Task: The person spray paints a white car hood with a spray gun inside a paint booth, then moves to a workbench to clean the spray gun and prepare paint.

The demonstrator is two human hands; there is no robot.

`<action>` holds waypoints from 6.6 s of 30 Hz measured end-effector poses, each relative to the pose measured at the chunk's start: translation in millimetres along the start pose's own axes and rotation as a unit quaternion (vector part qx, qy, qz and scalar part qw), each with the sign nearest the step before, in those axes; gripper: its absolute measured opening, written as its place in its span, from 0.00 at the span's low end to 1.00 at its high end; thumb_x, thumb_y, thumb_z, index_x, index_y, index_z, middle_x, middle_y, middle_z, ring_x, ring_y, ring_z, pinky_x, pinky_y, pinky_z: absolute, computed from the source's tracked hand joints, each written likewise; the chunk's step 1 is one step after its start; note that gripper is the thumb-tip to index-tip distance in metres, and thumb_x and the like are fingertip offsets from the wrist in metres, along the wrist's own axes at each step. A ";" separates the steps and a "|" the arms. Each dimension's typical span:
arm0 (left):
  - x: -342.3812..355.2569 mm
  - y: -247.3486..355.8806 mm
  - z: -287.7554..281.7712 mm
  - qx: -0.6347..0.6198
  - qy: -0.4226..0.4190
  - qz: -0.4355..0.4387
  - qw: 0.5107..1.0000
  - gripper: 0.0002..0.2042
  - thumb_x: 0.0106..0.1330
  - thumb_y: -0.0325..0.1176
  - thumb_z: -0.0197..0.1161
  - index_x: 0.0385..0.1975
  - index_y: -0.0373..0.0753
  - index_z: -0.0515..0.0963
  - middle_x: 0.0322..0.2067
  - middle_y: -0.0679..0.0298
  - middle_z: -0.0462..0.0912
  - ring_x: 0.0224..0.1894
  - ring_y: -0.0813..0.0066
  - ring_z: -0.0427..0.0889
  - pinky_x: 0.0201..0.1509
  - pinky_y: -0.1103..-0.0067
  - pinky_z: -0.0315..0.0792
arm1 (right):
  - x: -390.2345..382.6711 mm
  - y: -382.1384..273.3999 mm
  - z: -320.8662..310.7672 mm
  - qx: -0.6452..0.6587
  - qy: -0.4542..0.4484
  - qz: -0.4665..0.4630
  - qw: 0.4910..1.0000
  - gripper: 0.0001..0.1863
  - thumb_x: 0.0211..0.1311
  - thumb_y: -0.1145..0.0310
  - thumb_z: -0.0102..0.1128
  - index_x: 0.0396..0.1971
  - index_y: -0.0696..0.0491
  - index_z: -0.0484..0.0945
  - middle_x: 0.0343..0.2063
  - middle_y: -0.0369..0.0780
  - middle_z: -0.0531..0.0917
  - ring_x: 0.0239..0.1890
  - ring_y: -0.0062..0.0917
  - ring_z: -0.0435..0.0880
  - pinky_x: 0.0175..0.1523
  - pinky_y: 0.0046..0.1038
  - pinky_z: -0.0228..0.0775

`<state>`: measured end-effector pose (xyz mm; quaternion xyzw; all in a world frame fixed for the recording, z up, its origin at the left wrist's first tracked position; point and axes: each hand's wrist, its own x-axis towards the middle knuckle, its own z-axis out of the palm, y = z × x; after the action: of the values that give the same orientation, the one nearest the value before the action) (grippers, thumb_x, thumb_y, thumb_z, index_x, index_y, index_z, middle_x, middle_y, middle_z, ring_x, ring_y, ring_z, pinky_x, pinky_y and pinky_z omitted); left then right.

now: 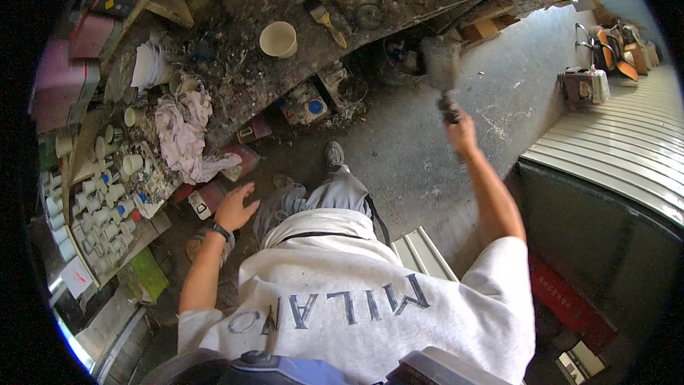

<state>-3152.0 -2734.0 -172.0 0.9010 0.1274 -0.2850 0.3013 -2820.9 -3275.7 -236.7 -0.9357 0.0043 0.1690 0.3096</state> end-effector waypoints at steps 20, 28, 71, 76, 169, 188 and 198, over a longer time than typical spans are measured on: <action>46.9 200.8 -110.6 -0.128 0.388 0.225 0.885 0.48 0.49 0.44 0.79 0.69 0.31 0.62 0.63 0.42 0.69 0.64 0.44 0.72 0.69 0.62 0.66 | -126.7 -206.0 87.1 0.081 -0.168 -0.254 0.949 0.49 0.45 0.78 0.63 0.73 0.38 0.63 0.35 0.52 0.85 0.34 0.53 0.84 0.39 0.47 0.76; 26.8 139.1 -118.4 -0.711 0.338 0.218 0.577 0.37 0.74 0.62 0.50 0.69 0.35 0.64 0.65 0.51 0.73 0.68 0.49 0.71 0.75 0.58 0.61 | -134.0 -199.1 140.6 0.176 0.019 -0.283 0.943 0.45 0.41 0.82 0.63 0.68 0.49 0.70 0.31 0.52 0.84 0.33 0.53 0.84 0.39 0.41 0.77; 184.0 8.8 -45.9 -0.251 0.280 0.307 0.874 0.39 0.58 0.34 0.74 0.69 0.35 0.62 0.64 0.46 0.67 0.66 0.43 0.68 0.68 0.58 0.67 | -60.4 -218.0 89.8 -0.442 -0.131 0.108 0.881 0.25 0.63 0.69 0.52 0.61 0.41 0.75 0.41 0.51 0.87 0.45 0.49 0.87 0.49 0.48 0.79; 271.4 53.3 -54.4 -0.299 0.339 0.160 0.878 0.52 0.54 0.37 0.79 0.74 0.34 0.48 0.71 0.42 0.56 0.73 0.43 0.57 0.75 0.56 0.59 | -40.6 -227.7 87.6 -0.503 -0.142 0.034 0.852 0.16 0.68 0.66 0.46 0.50 0.54 0.78 0.39 0.52 0.87 0.43 0.50 0.87 0.48 0.47 0.80; 109.5 -141.3 -153.1 0.077 0.413 -0.049 0.906 0.50 0.42 0.37 0.81 0.68 0.32 0.61 0.63 0.47 0.68 0.65 0.45 0.67 0.70 0.60 0.64 | -93.3 -162.0 118.1 0.129 -0.005 -0.158 0.979 0.19 0.53 0.71 0.62 0.46 0.61 0.79 0.37 0.44 0.86 0.38 0.31 0.84 0.41 0.29 0.75; 49.0 123.0 -214.5 -0.057 0.218 0.415 0.882 0.46 0.46 0.51 0.78 0.67 0.38 0.70 0.62 0.48 0.75 0.61 0.48 0.77 0.66 0.63 0.70 | -121.2 -278.1 65.6 -0.088 -0.141 -0.317 0.934 0.41 0.46 0.77 0.68 0.66 0.41 0.75 0.30 0.48 0.87 0.29 0.48 0.83 0.36 0.40 0.76; 87.8 174.6 -151.6 -0.109 0.293 0.230 0.922 0.29 0.71 0.55 0.59 0.63 0.40 0.72 0.53 0.49 0.79 0.53 0.45 0.80 0.54 0.62 0.75 | -148.3 -234.4 88.0 -0.086 -0.029 -0.200 0.976 0.45 0.52 0.68 0.65 0.74 0.41 0.62 0.32 0.49 0.86 0.33 0.47 0.85 0.40 0.45 0.77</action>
<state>-2945.1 -2772.9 -42.2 0.9104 0.0297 0.0844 0.4040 -2961.9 -3049.5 -120.0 -0.9353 -0.2066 0.1308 0.2556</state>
